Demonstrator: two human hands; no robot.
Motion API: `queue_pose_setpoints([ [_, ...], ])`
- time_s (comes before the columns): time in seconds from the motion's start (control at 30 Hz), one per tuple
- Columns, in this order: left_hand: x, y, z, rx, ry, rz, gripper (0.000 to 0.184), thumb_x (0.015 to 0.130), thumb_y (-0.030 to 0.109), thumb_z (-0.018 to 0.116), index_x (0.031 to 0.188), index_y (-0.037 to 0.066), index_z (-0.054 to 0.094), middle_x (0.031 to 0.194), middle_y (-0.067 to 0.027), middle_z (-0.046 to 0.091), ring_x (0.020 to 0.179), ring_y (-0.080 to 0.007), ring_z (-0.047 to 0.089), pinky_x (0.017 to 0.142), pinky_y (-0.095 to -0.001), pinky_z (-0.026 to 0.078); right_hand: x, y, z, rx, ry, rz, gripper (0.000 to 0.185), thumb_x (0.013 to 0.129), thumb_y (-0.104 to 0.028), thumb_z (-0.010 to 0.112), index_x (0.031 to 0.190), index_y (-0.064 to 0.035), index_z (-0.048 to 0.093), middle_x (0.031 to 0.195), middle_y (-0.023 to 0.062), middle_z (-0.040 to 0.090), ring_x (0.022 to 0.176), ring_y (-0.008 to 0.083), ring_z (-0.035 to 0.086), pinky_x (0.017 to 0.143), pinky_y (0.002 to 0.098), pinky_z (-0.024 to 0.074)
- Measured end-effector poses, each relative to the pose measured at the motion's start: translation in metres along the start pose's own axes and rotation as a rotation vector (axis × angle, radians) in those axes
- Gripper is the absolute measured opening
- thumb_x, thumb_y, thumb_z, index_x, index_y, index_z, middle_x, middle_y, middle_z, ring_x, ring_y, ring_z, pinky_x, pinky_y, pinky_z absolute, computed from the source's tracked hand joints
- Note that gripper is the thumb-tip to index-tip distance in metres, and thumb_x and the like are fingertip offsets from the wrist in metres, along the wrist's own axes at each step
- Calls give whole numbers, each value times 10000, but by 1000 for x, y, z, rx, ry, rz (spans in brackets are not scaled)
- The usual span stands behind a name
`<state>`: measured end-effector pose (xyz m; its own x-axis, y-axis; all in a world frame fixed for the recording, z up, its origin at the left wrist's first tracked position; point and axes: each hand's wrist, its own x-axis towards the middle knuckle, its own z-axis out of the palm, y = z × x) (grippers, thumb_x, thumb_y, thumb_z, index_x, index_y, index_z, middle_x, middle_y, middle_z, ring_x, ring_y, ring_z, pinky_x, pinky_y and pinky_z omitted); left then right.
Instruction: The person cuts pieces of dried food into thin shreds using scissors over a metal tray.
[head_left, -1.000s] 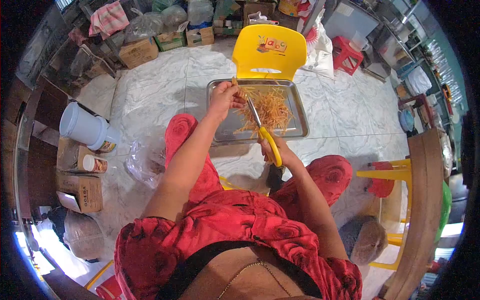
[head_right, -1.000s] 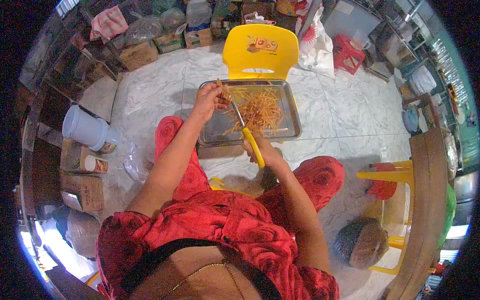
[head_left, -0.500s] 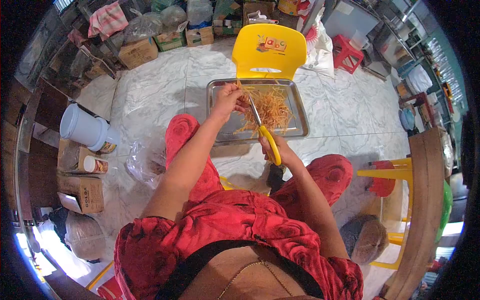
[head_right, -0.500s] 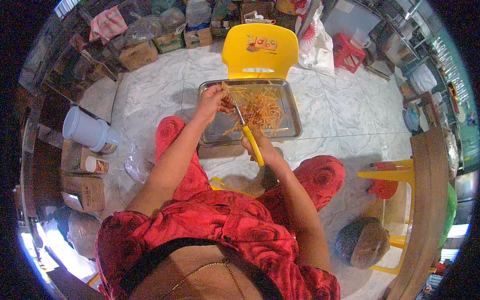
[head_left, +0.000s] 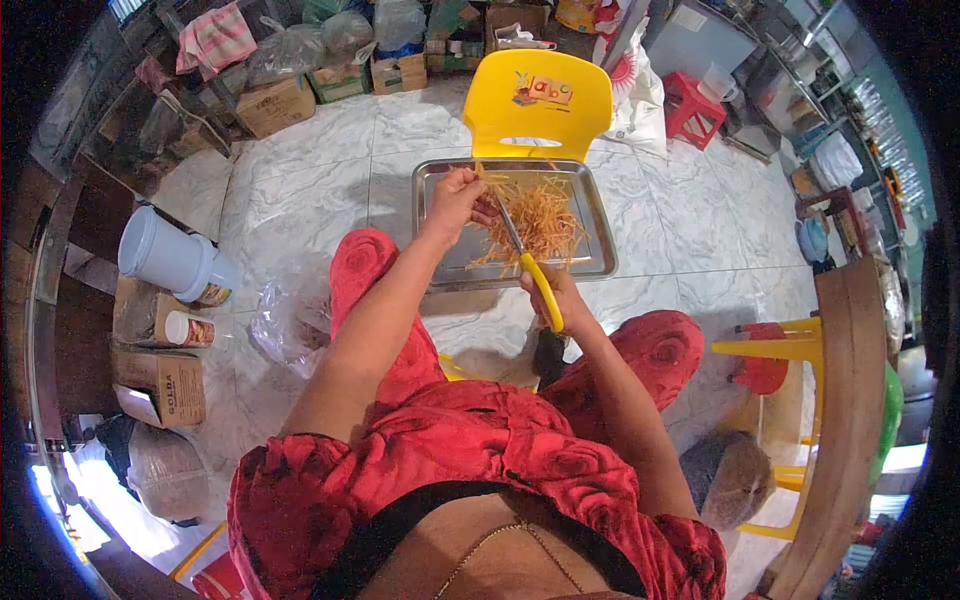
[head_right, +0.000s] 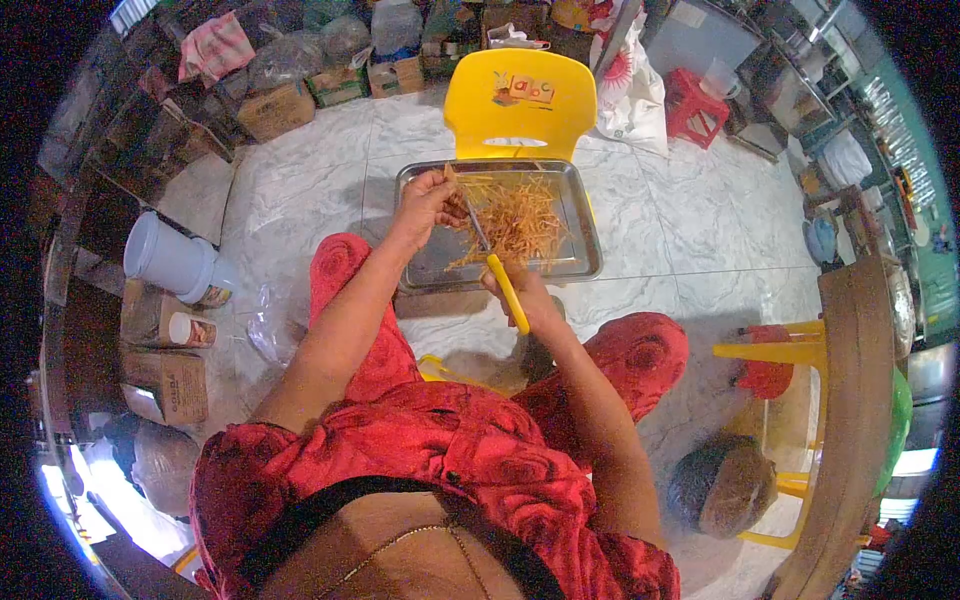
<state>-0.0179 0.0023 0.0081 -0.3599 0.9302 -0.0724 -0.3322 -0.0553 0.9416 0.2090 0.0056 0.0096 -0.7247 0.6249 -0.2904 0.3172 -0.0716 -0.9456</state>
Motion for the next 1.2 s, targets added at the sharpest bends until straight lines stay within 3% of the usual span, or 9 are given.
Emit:
queue_pose_setpoints([
  [0.4, 1, 0, -8, -55, -28, -63, 129, 875, 198, 481, 908, 76, 500, 766, -56, 589, 563, -175, 605, 425, -285, 502, -4, -6, 0, -128, 43, 18, 434, 817, -413, 556, 989, -15, 538, 552, 6, 460, 402, 87, 444, 363, 229, 386],
  [0.5, 1, -3, -8, 3, -32, -39, 138, 880, 200, 471, 927, 73, 497, 776, -62, 588, 570, -172, 605, 429, -281, 500, -2, 2, 2, -90, 23, -124, 455, 821, -419, 547, 1026, -14, 509, 564, 12, 468, 405, 87, 442, 374, 226, 397],
  [0.77, 2, -5, -2, 128, -129, -35, 178, 889, 180, 455, 1010, 61, 510, 779, -32, 576, 576, -128, 590, 449, -261, 504, 2, 5, 2, 30, 1, 8, 437, 821, -416, 557, 1017, -30, 504, 524, -6, 436, 389, 81, 437, 359, 234, 396],
  [0.87, 1, -14, 2, 123, -84, 58, 187, 891, 178, 454, 1033, 70, 510, 791, -29, 571, 568, -117, 585, 456, -259, 508, 2, 9, 2, 87, -7, -17, 428, 819, -415, 562, 1001, -31, 513, 489, -20, 415, 378, 79, 430, 348, 235, 386],
  [1.1, -3, -11, 9, 35, -30, 50, 190, 892, 172, 451, 1049, 81, 505, 796, -26, 566, 560, -114, 582, 456, -267, 512, -2, -4, 4, -13, 96, 32, 408, 819, -412, 564, 950, -26, 549, 469, -29, 390, 359, 77, 400, 334, 235, 367],
  [1.17, -5, -7, 11, 13, -29, 43, 138, 895, 146, 426, 840, 23, 459, 718, -96, 569, 531, -196, 602, 442, -299, 514, -2, -6, 3, -56, 103, 81, 403, 819, -412, 563, 945, -30, 558, 470, -27, 393, 361, 79, 411, 333, 236, 371],
  [1.2, -4, -8, 10, 12, -29, 43, 138, 895, 146, 426, 840, 23, 459, 718, -96, 569, 531, -196, 602, 442, -299, 514, -3, -6, 2, -57, 103, 81, 403, 819, -412, 563, 945, -30, 558, 470, -27, 393, 361, 79, 411, 333, 236, 371],
])
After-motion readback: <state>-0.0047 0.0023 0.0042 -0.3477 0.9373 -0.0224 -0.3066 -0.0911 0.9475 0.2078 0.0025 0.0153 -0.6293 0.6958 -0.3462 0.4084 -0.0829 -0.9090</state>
